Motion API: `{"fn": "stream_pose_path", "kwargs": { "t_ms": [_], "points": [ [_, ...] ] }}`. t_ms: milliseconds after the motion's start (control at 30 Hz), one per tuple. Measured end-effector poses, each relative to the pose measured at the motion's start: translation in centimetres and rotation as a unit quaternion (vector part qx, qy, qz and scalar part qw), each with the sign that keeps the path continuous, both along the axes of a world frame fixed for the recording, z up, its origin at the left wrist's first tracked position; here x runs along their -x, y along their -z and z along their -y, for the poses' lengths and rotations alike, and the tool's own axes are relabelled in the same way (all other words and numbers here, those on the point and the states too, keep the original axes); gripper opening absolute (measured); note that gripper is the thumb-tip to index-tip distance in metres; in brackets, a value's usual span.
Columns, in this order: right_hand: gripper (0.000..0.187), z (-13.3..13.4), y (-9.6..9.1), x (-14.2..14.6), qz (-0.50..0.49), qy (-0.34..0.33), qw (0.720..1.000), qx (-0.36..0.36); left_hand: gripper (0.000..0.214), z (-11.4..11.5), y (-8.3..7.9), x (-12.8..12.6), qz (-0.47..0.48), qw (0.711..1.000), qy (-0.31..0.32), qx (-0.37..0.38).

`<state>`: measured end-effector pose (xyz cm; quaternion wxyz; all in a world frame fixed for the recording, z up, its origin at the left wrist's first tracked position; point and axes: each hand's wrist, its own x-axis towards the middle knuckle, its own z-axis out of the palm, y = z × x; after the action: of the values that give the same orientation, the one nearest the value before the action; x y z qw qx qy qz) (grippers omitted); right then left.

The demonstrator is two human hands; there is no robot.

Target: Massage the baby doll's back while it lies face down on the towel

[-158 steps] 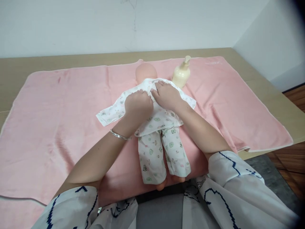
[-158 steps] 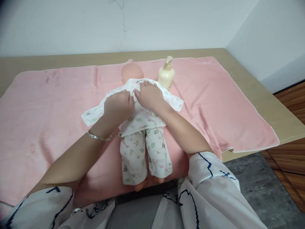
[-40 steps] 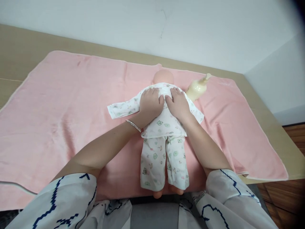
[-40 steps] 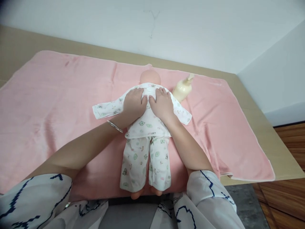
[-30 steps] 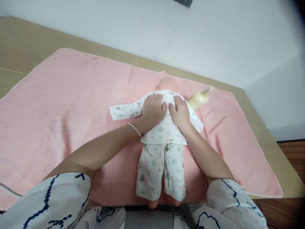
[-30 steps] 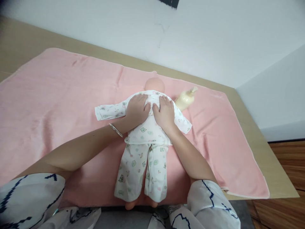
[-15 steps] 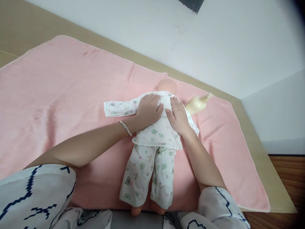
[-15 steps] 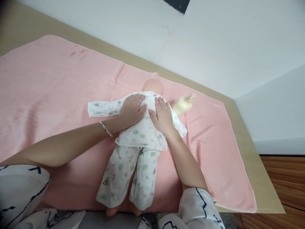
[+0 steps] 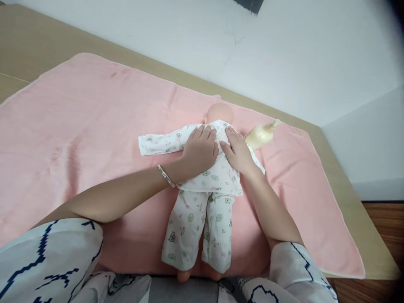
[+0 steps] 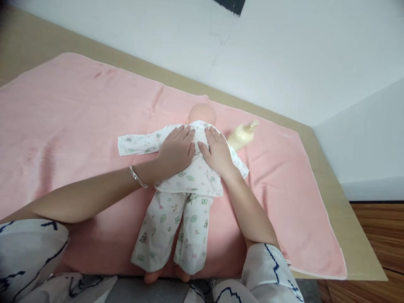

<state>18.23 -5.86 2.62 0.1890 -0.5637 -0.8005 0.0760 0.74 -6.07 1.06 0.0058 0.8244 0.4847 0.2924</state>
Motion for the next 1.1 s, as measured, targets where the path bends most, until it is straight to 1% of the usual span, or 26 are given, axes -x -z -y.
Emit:
{"fn": "stream_pose_path", "kwargs": {
  "t_ms": [133,200,267,433,533,667,733,867,1033,1100],
  "points": [
    [0.061,2.7,-0.2,3.0,0.03,0.086,0.996,-0.01,0.053,-1.6,0.5,0.6,0.028,0.999,0.026,0.03],
    [0.06,3.7,-0.1,4.0,0.025,0.092,0.995,-0.018,0.053,-2.0,0.7,0.7,0.038,0.998,0.032,0.034],
    [0.059,4.1,0.0,4.4,0.016,0.081,0.996,-0.019,0.053,-2.0,0.8,0.7,0.049,0.998,0.028,0.035],
    [0.063,3.2,-0.1,3.5,0.008,0.063,0.998,-0.003,0.052,-1.7,0.9,0.7,0.077,0.996,0.017,0.047],
    [0.06,2.5,0.1,2.7,-0.009,0.049,0.999,-0.016,0.052,-1.8,1.0,0.8,0.099,0.993,0.022,0.055],
    [0.056,1.5,0.8,1.5,-0.053,0.021,0.997,-0.045,0.05,-1.9,1.3,0.9,0.119,0.991,0.02,0.058],
    [0.055,1.1,1.1,1.1,-0.068,0.017,0.996,-0.06,0.05,-1.8,1.4,0.9,0.122,0.99,0.019,0.06],
    [0.053,0.9,1.5,1.0,-0.079,0.022,0.994,-0.079,0.05,-1.8,1.4,0.9,0.128,0.99,0.023,0.062],
    [0.053,0.9,1.6,1.2,-0.085,0.016,0.993,-0.082,0.05,-2.0,1.6,1.0,0.146,0.987,0.036,0.059],
    [0.052,0.7,1.4,1.0,-0.073,0.008,0.994,-0.078,0.05,-2.1,1.7,1.0,0.154,0.986,0.04,0.053]
  ]
}}
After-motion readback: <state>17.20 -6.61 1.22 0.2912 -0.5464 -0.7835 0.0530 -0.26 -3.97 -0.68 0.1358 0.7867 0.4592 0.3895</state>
